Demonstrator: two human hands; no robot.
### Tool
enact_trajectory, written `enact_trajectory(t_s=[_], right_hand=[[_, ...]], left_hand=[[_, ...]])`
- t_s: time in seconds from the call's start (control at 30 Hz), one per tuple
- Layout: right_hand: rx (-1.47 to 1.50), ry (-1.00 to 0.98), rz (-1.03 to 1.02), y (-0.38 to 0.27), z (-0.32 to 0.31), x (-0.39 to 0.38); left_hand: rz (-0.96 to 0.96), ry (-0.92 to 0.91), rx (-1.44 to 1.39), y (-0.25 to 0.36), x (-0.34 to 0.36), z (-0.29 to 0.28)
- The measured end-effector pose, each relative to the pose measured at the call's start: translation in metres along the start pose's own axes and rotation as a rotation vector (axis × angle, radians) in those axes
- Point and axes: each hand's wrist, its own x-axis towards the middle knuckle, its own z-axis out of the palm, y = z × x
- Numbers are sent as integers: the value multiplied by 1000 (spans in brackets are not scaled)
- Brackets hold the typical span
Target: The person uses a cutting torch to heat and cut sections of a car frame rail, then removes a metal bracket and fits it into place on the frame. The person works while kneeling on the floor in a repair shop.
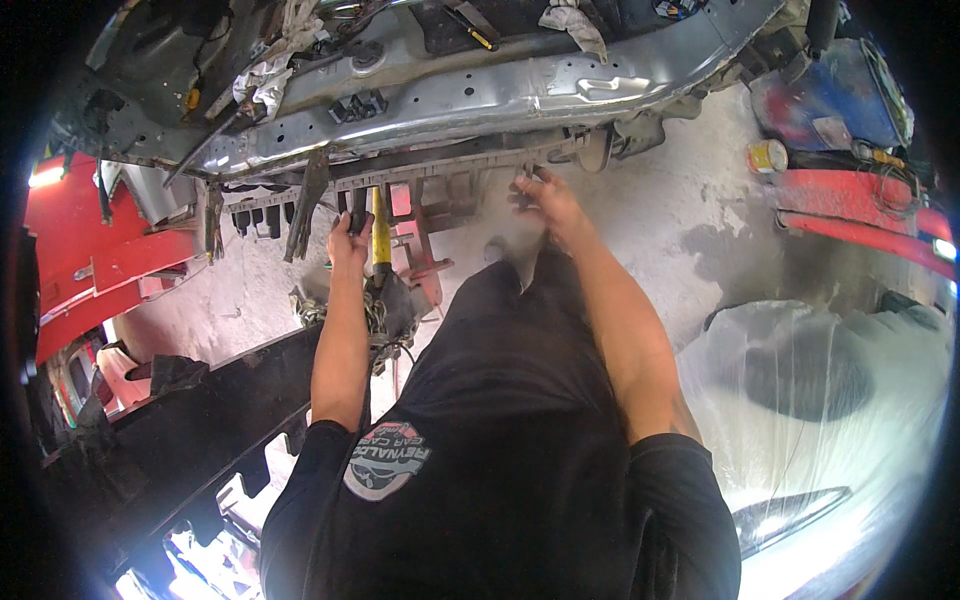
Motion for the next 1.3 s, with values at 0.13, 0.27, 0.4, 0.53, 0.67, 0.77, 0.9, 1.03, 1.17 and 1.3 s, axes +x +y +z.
enact_trajectory(t_s=[0.13, 0.27, 0.4, 0.53, 0.67, 0.77, 0.9, 1.03, 1.17, 1.3], right_hand=[[-8, 33, -13, 0, 4, -6], [-9, 90, 39, 5, 8, -13], [9, 92, 54, 22, 2, -13], [25, 82, 41, 28, 1, -8], [46, 2, -3, 32, -4, -11], [40, 10, -1, 37, -9, -16], [31, 39, -10, 42, -10, -28], [26, 60, -26, 41, -13, -37], [70, 62, -78, 45, -20, -42], [73, 71, -99, 46, -19, -57]], left_hand=[[-22, -40, -31, -4, -1, -9], [-41, -5, -34, -8, -5, -19], [-46, 19, -36, -8, -6, -26], [-66, 11, -44, -5, -2, -36], [-68, 15, -74, -3, -2, -39], [-86, -9, -85, -3, -8, -35], [-123, -25, -46, -2, -17, -29], [-138, -23, 20, -6, -24, -28], [-188, -33, 86, -7, -29, -27], [-209, -45, 111, -7, -30, -33]])
